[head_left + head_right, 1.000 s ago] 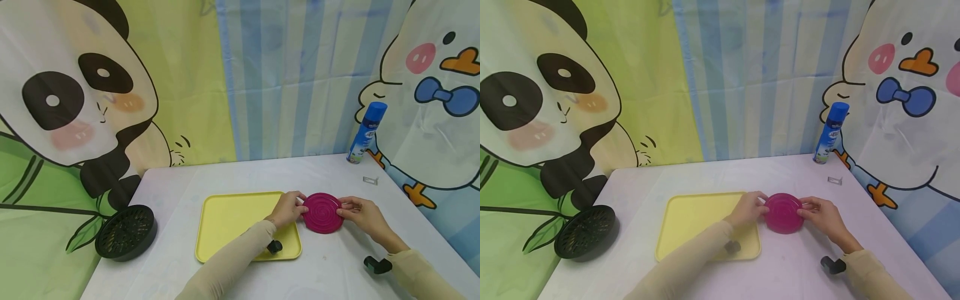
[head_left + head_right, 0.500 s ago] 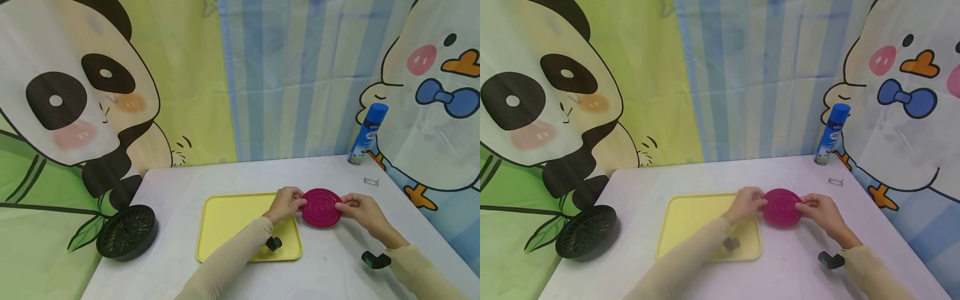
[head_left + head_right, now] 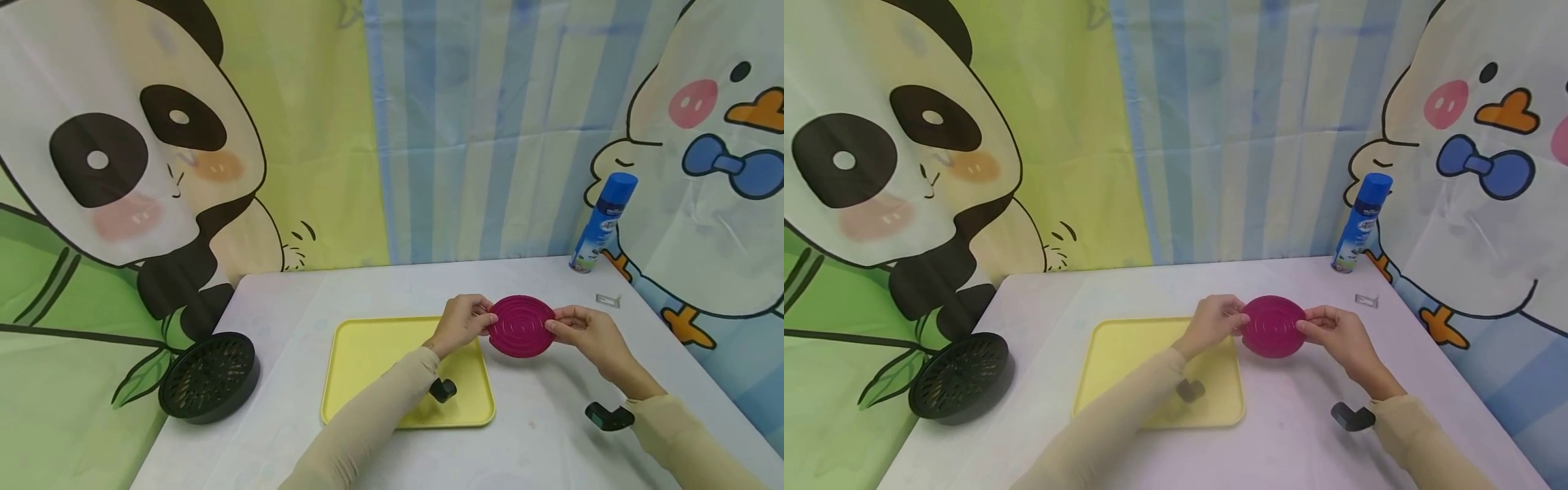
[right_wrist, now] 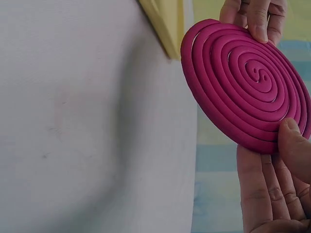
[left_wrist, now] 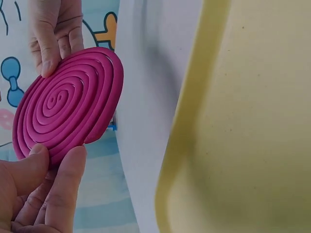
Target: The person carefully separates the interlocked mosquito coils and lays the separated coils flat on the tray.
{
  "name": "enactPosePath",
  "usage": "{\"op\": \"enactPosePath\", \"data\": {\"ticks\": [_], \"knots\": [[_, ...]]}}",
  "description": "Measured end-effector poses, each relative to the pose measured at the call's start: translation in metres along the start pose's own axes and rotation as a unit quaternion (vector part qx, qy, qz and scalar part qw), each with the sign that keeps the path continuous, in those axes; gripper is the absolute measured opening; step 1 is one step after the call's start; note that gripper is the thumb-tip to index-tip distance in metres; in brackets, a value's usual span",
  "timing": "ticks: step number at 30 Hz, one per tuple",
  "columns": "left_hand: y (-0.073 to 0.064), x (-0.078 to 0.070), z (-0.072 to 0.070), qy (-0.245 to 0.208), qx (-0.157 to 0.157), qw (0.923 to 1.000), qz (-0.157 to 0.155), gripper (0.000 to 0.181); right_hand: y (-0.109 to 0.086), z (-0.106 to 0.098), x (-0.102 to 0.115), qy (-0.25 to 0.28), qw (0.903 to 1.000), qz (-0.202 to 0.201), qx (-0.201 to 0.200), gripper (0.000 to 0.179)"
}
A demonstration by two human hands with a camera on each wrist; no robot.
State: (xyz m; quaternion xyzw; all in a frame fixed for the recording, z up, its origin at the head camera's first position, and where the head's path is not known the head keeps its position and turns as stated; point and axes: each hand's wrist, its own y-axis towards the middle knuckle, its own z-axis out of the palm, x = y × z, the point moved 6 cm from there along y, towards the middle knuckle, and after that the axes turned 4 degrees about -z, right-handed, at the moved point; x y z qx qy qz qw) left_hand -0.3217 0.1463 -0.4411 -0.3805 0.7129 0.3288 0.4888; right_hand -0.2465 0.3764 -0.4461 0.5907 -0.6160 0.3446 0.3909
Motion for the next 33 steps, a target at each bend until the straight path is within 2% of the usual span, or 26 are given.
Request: {"op": "enactPosePath", "data": {"ticks": [5, 12, 19, 33], "knots": [[0.0, -0.003, -0.009, -0.021, -0.011, 0.9997, 0.0, 0.007, 0.005, 0.0, 0.013, -0.016, 0.9997, -0.018, -0.009, 0.055], [-0.003, -0.007, -0.023, -0.027, -0.023, 0.9993, -0.009, 0.007, 0.009, 0.006, 0.024, -0.031, 0.9991, -0.02, -0.022, 0.058], [-0.003, -0.009, -0.035, -0.025, -0.041, 0.9988, -0.007, 0.007, 0.017, 0.014, 0.033, -0.039, 0.9978, -0.043, -0.032, 0.055], [-0.009, -0.009, -0.056, -0.017, -0.073, 0.9972, 0.006, 0.006, 0.034, 0.03, 0.047, -0.021, 0.9975, -0.062, -0.026, 0.048]]}}
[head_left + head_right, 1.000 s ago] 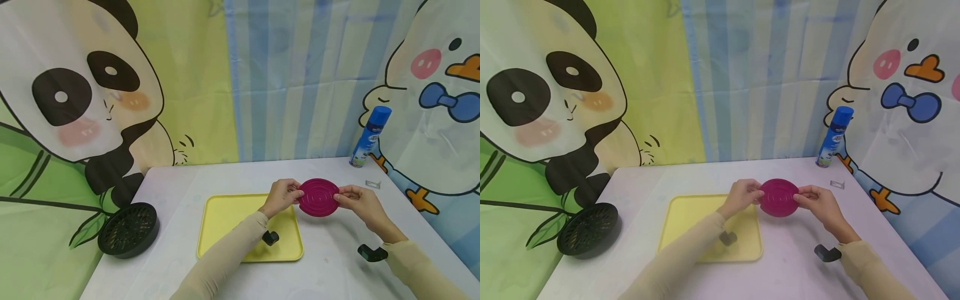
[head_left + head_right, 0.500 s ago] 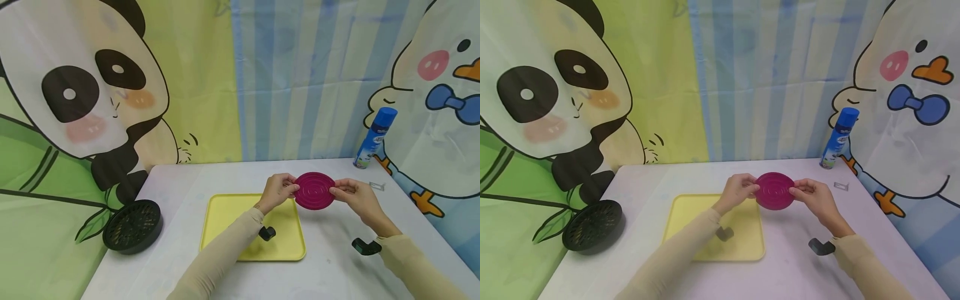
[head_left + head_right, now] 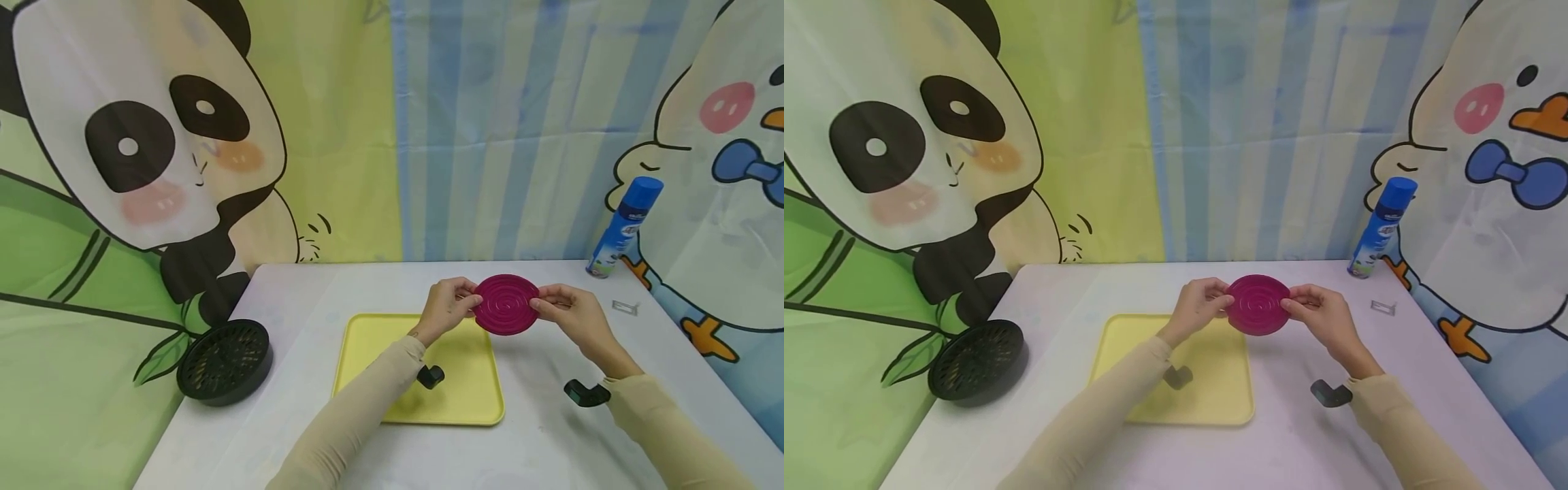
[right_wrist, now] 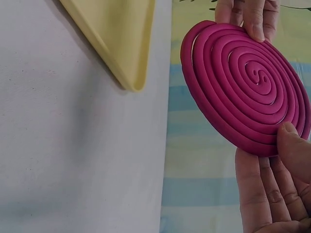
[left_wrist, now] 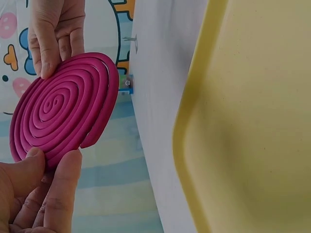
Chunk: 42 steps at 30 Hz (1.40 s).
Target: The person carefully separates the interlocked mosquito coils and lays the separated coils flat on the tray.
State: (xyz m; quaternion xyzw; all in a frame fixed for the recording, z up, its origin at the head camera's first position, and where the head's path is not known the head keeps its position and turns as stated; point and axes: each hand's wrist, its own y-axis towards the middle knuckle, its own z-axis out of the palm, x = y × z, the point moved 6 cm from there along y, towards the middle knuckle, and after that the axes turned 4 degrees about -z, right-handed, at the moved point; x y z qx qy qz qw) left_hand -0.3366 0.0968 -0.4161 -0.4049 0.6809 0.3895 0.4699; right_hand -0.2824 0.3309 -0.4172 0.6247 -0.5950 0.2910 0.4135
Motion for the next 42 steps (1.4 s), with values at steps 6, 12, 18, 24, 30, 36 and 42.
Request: {"op": "enactPosePath", "data": {"ticks": [6, 12, 18, 24, 30, 36, 42], "knots": [[0.0, -0.001, 0.0, -0.003, 0.0, 1.0, 0.001, 0.006, -0.001, -0.001, 0.001, -0.005, 1.0, 0.002, 0.004, 0.045], [0.003, -0.001, 0.001, -0.005, 0.002, 1.0, 0.002, 0.006, -0.002, -0.003, 0.004, -0.019, 0.9998, -0.005, 0.009, 0.045], [0.004, -0.001, 0.001, -0.006, -0.004, 1.0, -0.004, 0.007, -0.002, -0.004, 0.003, -0.022, 0.9997, -0.004, 0.003, 0.041], [0.004, -0.002, 0.001, -0.021, -0.011, 0.9997, -0.003, 0.009, -0.001, -0.005, 0.002, -0.027, 0.9995, -0.014, -0.004, 0.041], [0.005, -0.003, 0.001, -0.04, -0.025, 0.9989, -0.003, 0.01, 0.001, -0.009, 0.004, -0.029, 0.9992, -0.022, -0.015, 0.043], [0.005, -0.004, 0.001, -0.061, -0.019, 0.9979, -0.014, 0.011, 0.001, -0.011, 0.006, -0.031, 0.9986, -0.029, -0.032, 0.042], [0.005, -0.005, 0.002, -0.079, -0.011, 0.9963, -0.032, 0.014, 0.0, -0.013, 0.007, -0.026, 0.9969, -0.051, -0.053, 0.039]]}}
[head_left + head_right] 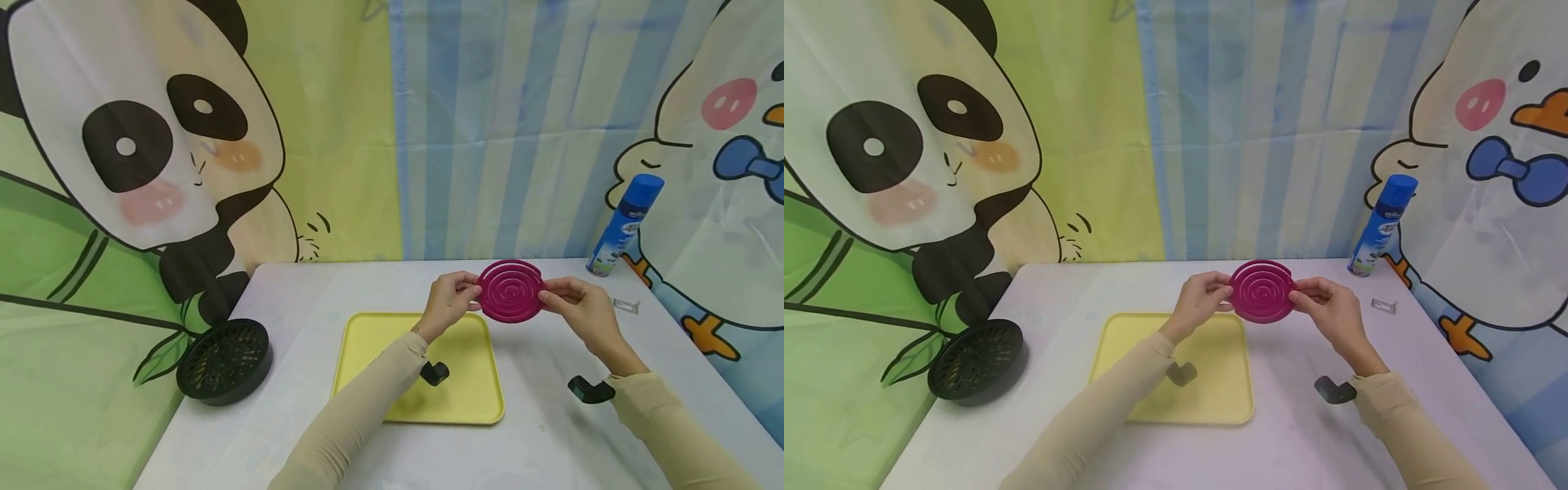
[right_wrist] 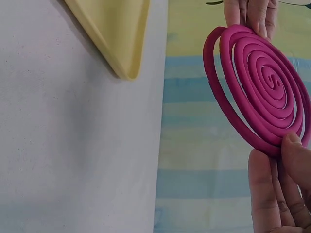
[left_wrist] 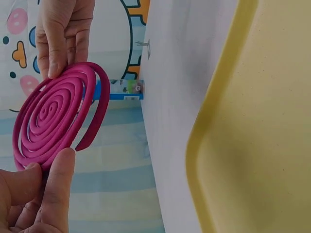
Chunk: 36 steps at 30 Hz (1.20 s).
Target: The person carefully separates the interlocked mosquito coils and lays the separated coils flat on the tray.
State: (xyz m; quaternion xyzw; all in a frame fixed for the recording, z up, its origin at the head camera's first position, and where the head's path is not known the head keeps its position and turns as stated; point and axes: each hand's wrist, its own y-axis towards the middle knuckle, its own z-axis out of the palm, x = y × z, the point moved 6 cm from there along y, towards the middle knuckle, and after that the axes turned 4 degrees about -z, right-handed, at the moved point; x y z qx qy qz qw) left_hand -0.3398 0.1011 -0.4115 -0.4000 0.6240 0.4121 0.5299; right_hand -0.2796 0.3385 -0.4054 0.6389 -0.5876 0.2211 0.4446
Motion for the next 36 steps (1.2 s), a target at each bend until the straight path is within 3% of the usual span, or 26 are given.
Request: {"op": "enactPosePath", "data": {"ticks": [20, 32, 36], "knots": [[-0.0001, 0.0025, -0.0025, -0.033, -0.003, 0.9989, -0.032, 0.011, -0.0002, -0.0014, 0.0045, 0.003, 0.999, -0.042, -0.011, 0.027], [0.0021, 0.007, -0.0053, -0.065, -0.004, 0.9964, -0.054, 0.012, 0.0012, -0.0023, 0.0067, -0.056, 0.9965, -0.058, -0.02, 0.02], [0.0017, 0.006, -0.0063, -0.067, -0.007, 0.9964, -0.052, 0.016, 0.0017, -0.0004, 0.0083, -0.094, 0.9913, -0.087, -0.028, 0.018]]}}
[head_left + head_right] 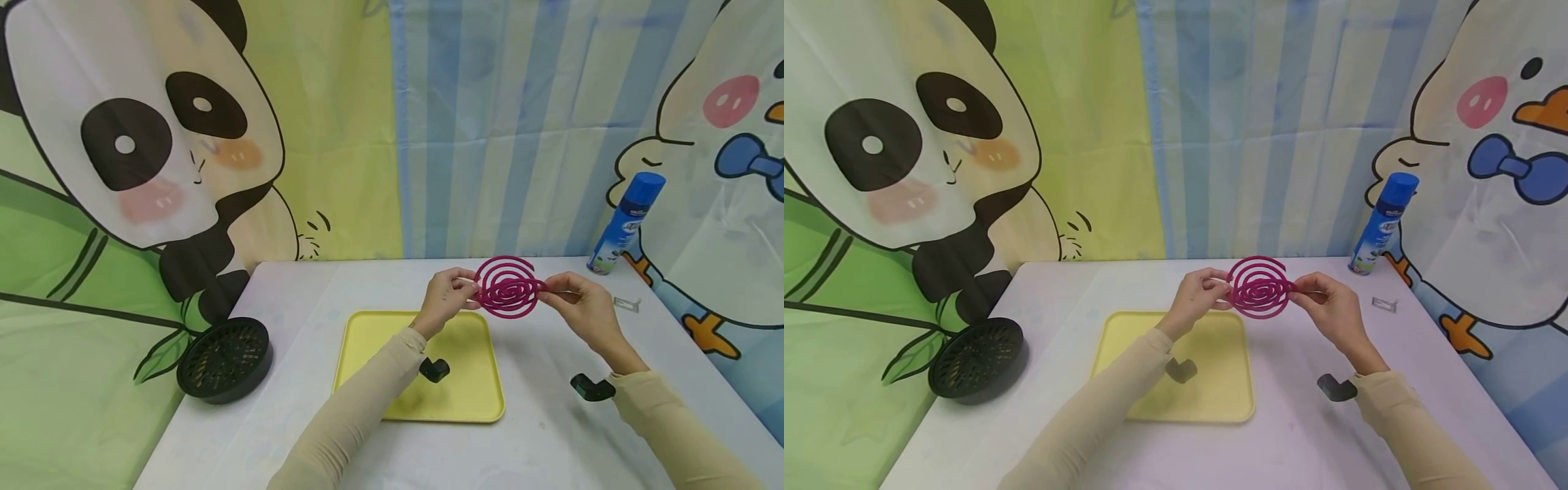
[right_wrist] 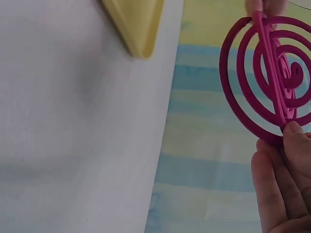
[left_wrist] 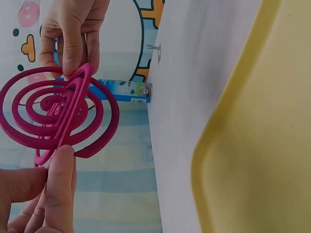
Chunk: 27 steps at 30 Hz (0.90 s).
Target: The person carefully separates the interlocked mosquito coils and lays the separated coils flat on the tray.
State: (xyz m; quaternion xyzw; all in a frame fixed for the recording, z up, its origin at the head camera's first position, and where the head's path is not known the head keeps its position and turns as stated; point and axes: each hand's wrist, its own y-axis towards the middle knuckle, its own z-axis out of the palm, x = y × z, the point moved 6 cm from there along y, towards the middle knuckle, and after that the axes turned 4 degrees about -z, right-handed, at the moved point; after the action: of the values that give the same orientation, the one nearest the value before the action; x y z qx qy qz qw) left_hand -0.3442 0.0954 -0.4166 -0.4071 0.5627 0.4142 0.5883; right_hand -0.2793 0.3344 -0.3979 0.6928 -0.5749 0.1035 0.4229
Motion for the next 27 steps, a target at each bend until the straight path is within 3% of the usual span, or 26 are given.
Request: {"op": "enactPosePath", "data": {"ticks": [5, 9, 18, 27], "knots": [[-0.002, -0.004, 0.0, 0.016, -0.007, 0.9997, 0.015, 0.021, 0.0, 0.003, 0.009, -0.038, 0.9969, -0.067, -0.017, 0.022], [-0.004, -0.006, 0.001, 0.029, -0.01, 0.9993, 0.022, 0.021, -0.002, 0.003, 0.013, -0.044, 0.9942, -0.095, -0.026, 0.026], [-0.004, -0.009, 0.003, 0.049, -0.008, 0.9982, 0.035, 0.014, 0.0, 0.004, 0.018, -0.088, 0.9901, -0.109, -0.008, 0.028], [-0.006, -0.009, 0.01, 0.073, 0.007, 0.9963, 0.045, 0.008, 0.002, 0.009, 0.023, -0.066, 0.9906, -0.117, 0.029, 0.025]]}}
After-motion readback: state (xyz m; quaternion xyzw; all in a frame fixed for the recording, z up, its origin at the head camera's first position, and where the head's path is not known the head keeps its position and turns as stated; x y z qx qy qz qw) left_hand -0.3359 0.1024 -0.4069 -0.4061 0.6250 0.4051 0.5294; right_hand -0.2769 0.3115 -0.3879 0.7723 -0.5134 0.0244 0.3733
